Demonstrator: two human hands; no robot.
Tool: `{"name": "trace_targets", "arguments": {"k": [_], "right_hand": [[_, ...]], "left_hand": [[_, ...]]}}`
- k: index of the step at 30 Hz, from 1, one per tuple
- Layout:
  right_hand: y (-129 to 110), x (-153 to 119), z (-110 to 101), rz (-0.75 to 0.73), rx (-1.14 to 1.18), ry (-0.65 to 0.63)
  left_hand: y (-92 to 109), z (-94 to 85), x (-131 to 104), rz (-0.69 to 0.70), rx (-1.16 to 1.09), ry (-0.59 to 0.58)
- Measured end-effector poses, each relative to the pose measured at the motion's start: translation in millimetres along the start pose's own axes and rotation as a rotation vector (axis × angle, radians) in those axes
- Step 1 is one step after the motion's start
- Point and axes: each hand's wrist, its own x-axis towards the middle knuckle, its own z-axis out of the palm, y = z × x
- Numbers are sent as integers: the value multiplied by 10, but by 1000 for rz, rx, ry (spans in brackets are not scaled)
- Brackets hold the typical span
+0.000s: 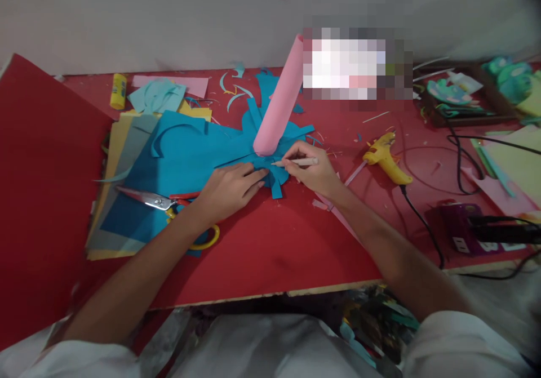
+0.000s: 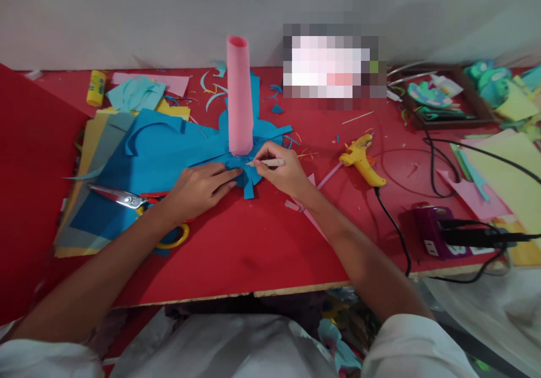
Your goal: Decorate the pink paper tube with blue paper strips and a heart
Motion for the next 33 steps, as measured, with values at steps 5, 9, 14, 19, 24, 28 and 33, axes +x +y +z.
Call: {"name": "trace_targets", "arguments": {"k": [5, 9, 14, 19, 24, 28, 33], "right_hand": [[-37, -3, 2, 1, -5, -7], [-62, -26, -17, -2, 2, 14], [-103, -32, -64, -12, 77, -91], [-107, 5, -70, -114, -52, -48], [-30, 6, -28, -53, -43, 16], [-41, -9, -9, -35, -64, -23], [-57, -7, -4, -29, -138, -8]], "left_hand": [[14, -8, 8, -21, -23, -27], [20, -14, 17, -28, -15, -29], [11, 2, 15, -22, -14, -23], [14, 2, 17, -32, -33, -25], [23, -10, 27, -31, -17, -14], [18, -11, 30, -25, -18, -20], [15, -14, 29, -33, -45, -32]]}}
